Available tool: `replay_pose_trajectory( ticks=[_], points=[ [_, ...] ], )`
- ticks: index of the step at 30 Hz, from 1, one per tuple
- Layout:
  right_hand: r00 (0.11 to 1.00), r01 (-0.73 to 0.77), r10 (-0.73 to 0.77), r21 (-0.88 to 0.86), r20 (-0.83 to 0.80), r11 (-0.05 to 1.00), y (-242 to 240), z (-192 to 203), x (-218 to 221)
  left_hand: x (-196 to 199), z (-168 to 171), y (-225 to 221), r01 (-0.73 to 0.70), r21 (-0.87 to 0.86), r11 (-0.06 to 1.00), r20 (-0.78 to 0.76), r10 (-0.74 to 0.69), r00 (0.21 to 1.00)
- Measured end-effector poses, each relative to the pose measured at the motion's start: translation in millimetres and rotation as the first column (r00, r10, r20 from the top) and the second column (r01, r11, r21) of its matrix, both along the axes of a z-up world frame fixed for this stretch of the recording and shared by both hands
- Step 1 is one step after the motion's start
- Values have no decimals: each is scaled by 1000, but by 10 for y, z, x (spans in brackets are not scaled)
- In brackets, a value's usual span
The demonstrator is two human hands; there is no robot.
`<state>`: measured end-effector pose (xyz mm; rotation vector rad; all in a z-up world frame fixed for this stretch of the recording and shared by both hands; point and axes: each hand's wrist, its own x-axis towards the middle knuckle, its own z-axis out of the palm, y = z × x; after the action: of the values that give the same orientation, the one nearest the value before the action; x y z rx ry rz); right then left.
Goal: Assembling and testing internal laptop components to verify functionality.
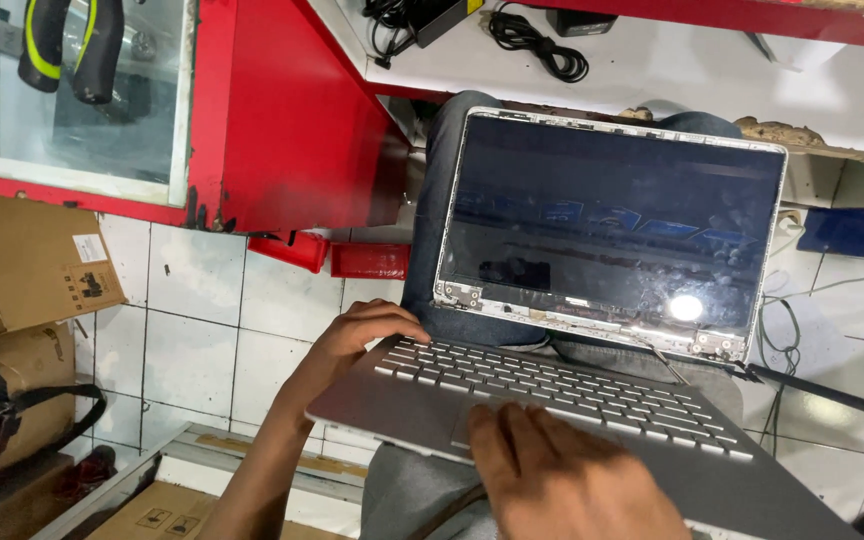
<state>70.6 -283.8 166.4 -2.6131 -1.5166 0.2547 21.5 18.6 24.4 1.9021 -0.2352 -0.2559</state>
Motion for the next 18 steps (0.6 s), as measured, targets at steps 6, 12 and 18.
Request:
replay_pose_trajectory(
  ticks=[6,12,18],
  points=[
    [964,110,-147,171,222,979,46,-272,-467,176,520,-40,202,195,960,-307,-136,942],
    [948,153,-191,162,254,975,-131,-897,-1125,210,467,120,291,282,914,-523,-108,845],
    [886,378,-410,173,218,909,1,-1254,-1481,546,592,0,367,270,890,-640,-119,759]
  ],
)
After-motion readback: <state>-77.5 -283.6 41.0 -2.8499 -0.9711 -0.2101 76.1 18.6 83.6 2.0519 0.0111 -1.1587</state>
